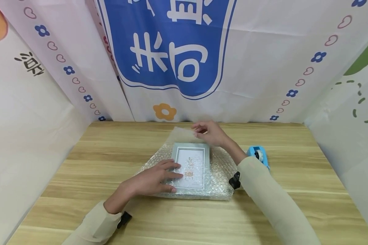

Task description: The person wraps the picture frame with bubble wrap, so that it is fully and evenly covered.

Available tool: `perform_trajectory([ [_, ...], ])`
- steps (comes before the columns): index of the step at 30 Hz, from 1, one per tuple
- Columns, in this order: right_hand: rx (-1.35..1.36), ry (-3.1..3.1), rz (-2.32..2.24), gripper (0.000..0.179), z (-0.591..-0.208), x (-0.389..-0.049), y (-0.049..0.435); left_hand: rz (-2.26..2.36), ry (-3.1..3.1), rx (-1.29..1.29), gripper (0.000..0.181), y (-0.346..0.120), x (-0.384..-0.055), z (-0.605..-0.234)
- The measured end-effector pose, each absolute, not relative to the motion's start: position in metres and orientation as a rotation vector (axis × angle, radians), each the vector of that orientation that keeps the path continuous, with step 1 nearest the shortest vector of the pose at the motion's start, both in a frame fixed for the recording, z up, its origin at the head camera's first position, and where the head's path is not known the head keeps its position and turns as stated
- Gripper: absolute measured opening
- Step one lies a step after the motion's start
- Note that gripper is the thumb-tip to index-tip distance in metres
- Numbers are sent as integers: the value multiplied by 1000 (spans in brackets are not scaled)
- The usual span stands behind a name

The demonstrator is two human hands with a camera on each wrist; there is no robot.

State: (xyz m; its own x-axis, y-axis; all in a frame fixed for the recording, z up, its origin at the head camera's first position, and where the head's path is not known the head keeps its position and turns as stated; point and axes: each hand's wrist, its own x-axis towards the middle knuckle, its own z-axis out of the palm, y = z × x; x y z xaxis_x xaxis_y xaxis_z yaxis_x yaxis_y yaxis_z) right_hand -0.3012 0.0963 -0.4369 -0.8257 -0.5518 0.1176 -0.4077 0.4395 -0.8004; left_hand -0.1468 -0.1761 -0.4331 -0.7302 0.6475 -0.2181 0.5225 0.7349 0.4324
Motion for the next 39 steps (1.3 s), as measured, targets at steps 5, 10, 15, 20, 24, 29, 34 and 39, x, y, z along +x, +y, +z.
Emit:
perform_trajectory([
  [5, -966, 2448, -1337, 33, -437, -292, 99, 490, 2585, 894, 51, -175, -147, -434],
  [10, -1029, 2399, -1290, 32, -440, -280, 103, 489, 2581, 894, 51, -175, -148, -434],
  [15, -1049, 2410, -1215, 32, -448, -270, 103, 496, 2577, 887, 51, -175, -148, -435],
  [20, -1094, 2438, -1185, 34, -455, -264, 103, 497, 2580, 893, 51, -175, -148, -434],
  [24, -1116, 2486, -1110, 35, -457, -261, 103, 499, 2584, 905, 51, -175, -148, -435],
  [29, -1178, 2563, -985, 35, -457, -258, 101, 504, 2582, 918, 52, -177, -148, -437],
  [34, -1228, 2626, -879, 35, -457, -255, 98, 507, 2579, 930, 52, -178, -148, -436],
  [39, -1209, 2675, -793, 37, -460, -254, 96, 504, 2579, 943, 52, -178, -148, -435],
])
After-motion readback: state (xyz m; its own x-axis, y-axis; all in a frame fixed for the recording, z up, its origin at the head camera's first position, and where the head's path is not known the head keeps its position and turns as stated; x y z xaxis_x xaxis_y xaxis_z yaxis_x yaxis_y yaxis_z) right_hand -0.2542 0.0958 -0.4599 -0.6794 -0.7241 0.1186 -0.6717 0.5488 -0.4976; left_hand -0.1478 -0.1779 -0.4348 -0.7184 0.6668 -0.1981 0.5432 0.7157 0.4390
